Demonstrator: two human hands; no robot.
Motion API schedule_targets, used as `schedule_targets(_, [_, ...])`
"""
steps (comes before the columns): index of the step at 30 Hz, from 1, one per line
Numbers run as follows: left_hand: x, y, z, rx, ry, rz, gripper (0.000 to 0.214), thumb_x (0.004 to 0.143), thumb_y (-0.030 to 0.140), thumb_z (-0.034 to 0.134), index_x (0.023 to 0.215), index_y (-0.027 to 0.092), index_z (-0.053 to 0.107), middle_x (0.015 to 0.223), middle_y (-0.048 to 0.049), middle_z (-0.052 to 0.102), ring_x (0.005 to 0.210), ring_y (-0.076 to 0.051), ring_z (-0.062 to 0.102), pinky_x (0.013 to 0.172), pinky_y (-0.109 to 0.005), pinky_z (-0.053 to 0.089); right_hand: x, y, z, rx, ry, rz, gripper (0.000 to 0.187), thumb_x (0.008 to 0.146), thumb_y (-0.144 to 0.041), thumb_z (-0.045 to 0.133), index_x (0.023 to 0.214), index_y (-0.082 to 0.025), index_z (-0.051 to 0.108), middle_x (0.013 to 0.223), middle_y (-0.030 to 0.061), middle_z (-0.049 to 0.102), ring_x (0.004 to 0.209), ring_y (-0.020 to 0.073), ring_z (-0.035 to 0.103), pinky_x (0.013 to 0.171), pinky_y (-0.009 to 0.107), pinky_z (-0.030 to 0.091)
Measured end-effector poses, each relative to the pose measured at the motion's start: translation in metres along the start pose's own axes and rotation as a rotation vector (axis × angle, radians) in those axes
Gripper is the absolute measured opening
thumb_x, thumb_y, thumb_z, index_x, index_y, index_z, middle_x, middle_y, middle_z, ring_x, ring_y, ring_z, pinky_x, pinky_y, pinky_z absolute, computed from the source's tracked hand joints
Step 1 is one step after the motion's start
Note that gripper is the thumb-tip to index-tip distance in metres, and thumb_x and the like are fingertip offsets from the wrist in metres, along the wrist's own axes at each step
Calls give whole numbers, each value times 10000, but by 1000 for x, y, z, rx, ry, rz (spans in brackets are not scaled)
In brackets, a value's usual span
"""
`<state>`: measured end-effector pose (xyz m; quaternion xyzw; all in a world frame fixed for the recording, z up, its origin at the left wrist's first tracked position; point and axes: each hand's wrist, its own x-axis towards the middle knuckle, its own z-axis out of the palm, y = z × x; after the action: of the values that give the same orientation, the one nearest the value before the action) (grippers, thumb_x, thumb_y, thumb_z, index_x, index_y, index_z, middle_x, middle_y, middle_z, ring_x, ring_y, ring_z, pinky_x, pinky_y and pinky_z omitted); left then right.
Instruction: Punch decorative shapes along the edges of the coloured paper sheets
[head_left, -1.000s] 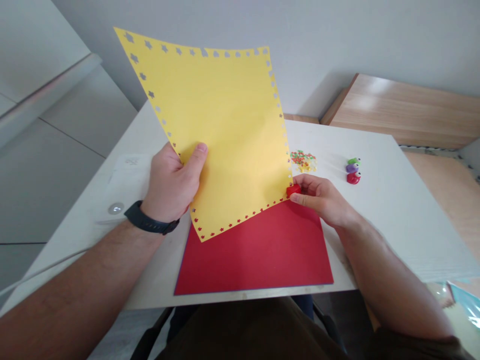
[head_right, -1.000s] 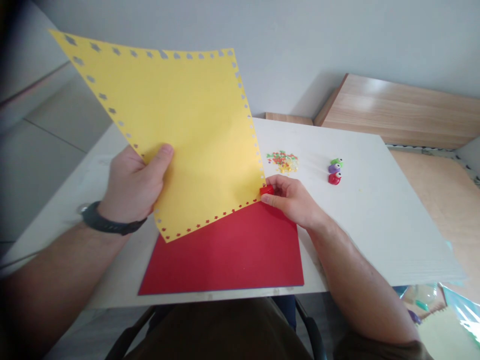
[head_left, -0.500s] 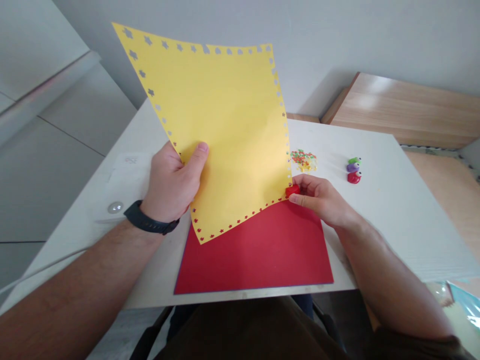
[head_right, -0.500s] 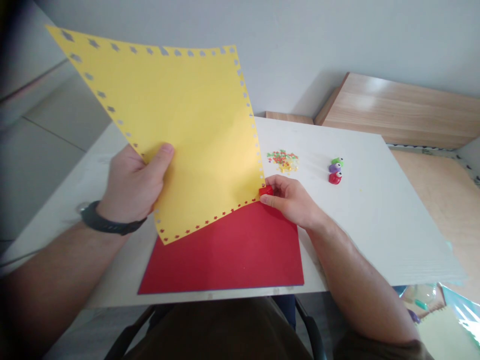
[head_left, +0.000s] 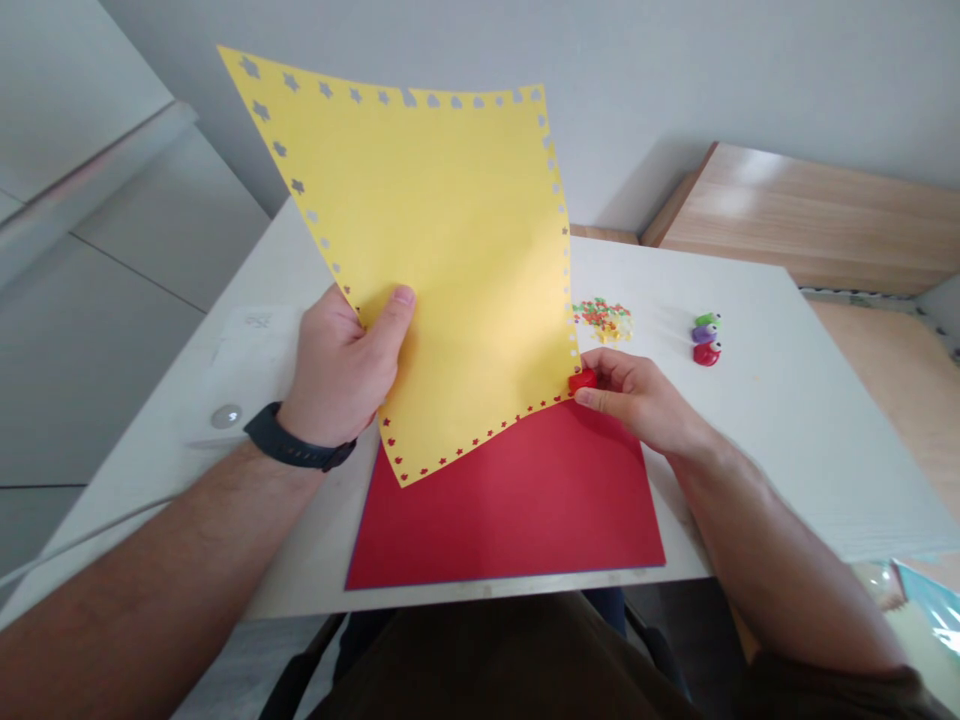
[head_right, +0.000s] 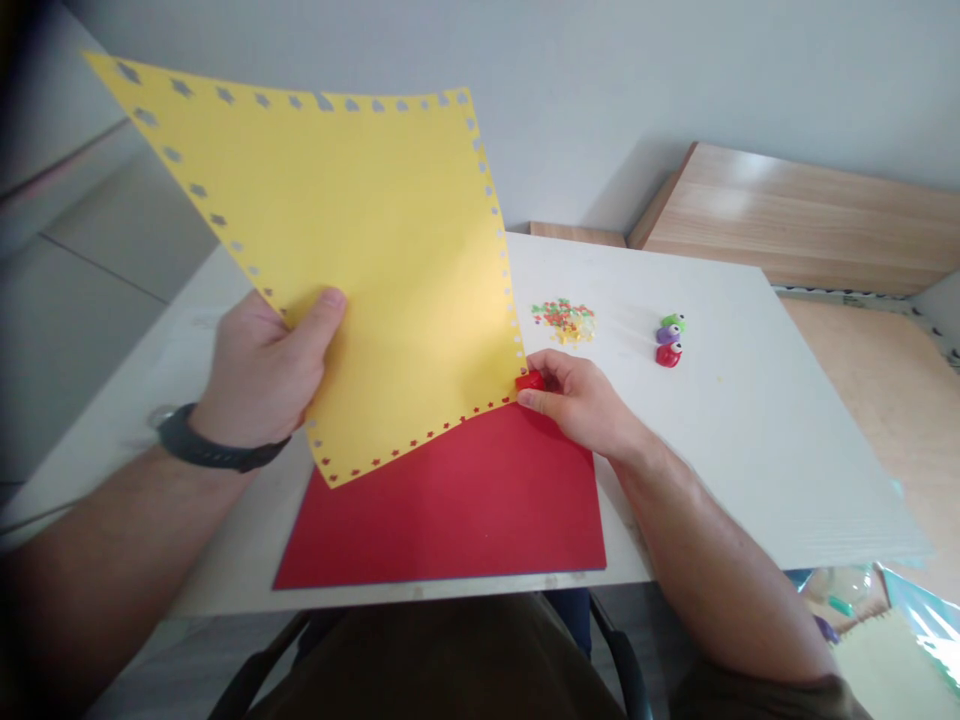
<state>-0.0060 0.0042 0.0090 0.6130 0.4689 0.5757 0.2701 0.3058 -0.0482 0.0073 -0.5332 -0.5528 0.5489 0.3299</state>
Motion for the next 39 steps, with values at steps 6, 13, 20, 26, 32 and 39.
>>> schedule_targets(6, [-1,0,0,-4,1,-8,285,1021,342,747,1256,185,785,1332,-86,793,1265,-265,729,1166,-406,552,3,4,-1,-47,28,-17,307,839,-411,857,1030,-225,705,1036,46,782,923,233,705,852,379,563])
schedule_targets(13, [-1,-2,2,-3,-17,-10,259,1023,371,738,1195,186,793,1387,-86,768,1304,-266,705,1189,-419,535,9,14,-3,-152,51,-56,271,848,-386,831,1043,-246,705,1010,28,777,914,239,700,859,394,570])
schedule_targets(20, [-2,-2,3,-8,-3,-18,320,1014,405,753,1249,190,782,1375,-77,775,1282,-270,715,1166,-425,558,12,19,-3,-232,103,-102,236,843,-359,812,1024,-252,704,979,11,760,886,224,677,857,378,553])
schedule_targets(26, [-2,-2,4,-53,-6,-4,262,1015,358,761,1212,188,796,1398,-75,766,1291,-269,719,1170,-422,556,12,15,-1,-334,134,-134,213,852,-339,797,1023,-248,709,934,5,741,827,211,632,817,369,506])
schedule_targets(32, [-3,2,6,-28,9,40,260,1023,348,757,1213,174,793,1398,-56,768,1301,-243,712,1159,-372,557,12,11,1,-402,175,-151,214,855,-323,779,1041,-235,721,907,6,739,764,195,597,756,357,455])
schedule_targets(39, [-2,-1,5,-36,-1,103,272,1029,350,758,1192,135,793,1365,-65,784,1245,-215,737,1106,-348,596,14,11,2,-489,191,-181,227,854,-313,759,1056,-214,724,913,11,726,772,187,585,752,344,445])
